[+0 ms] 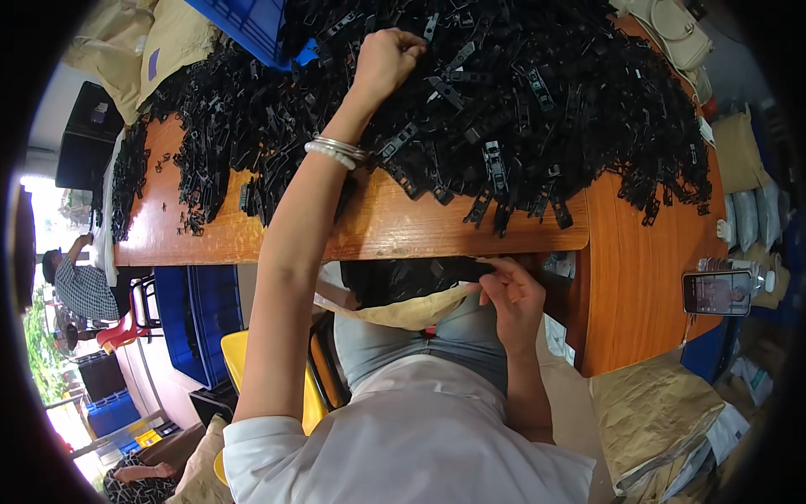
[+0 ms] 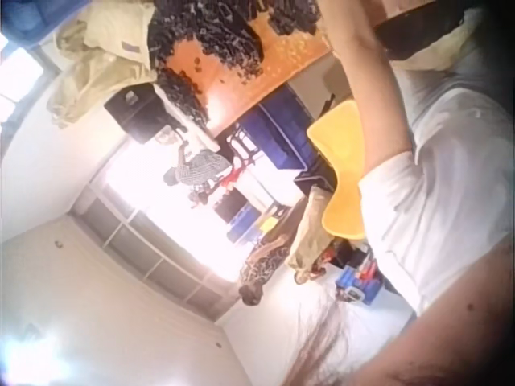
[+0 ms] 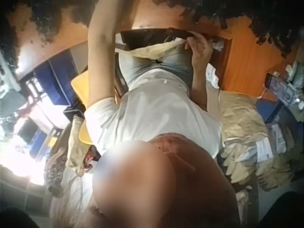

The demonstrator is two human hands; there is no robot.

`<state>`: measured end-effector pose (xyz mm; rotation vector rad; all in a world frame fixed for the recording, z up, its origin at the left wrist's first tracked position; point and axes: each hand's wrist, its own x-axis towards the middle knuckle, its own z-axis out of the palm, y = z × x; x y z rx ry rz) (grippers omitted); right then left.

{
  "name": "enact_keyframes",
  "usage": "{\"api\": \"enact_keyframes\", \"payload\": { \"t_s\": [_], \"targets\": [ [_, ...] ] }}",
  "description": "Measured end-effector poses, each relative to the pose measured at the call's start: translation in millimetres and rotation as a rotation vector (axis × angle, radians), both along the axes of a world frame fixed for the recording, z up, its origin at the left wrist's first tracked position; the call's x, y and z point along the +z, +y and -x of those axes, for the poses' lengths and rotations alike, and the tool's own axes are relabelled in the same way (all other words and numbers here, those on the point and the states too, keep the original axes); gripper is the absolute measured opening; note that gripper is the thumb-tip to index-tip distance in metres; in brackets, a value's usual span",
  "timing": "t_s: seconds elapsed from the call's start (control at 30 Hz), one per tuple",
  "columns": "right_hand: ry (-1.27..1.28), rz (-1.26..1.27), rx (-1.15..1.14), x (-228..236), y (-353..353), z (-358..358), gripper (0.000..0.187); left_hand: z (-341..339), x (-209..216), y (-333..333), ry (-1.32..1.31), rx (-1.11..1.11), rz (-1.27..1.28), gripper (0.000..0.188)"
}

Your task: Inspecting and sorting a large quantity of small black plastic components at a workbench.

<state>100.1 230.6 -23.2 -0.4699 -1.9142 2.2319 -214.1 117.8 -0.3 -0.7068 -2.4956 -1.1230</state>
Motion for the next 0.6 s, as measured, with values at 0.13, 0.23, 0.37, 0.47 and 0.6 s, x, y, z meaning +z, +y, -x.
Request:
{"api": "enact_keyframes", "payload": {
  "t_s": [0.13, 0.23, 0.37, 0.47, 0.6],
  "targets": [
    [-0.029, -0.008, 0.032, 0, 4, 0, 0.021, -1, 13, 27, 0.022, 0.076, 0.228, 0.019],
    [-0.03, -0.021, 0.066, 6, 1, 3, 0.021, 1, 15, 29, 0.003, 0.168, 0.304, 0.023],
    [-0.018, 0.074, 0.051, 2, 4, 5, 0.021, -18, 20, -9, -0.029, 0.259, 0.231, 0.022],
    [-0.002, 0.104, 0.056, -4, 3, 11, 0.021, -50, 17, -54, -0.152, 0.023, -0.157, 0.011],
    [0.207, 0.419, 0.079, 6, -2, 33, 0.027, -139, 30, -82, -0.819, -0.401, -0.459, 0.009]
  ]
}}
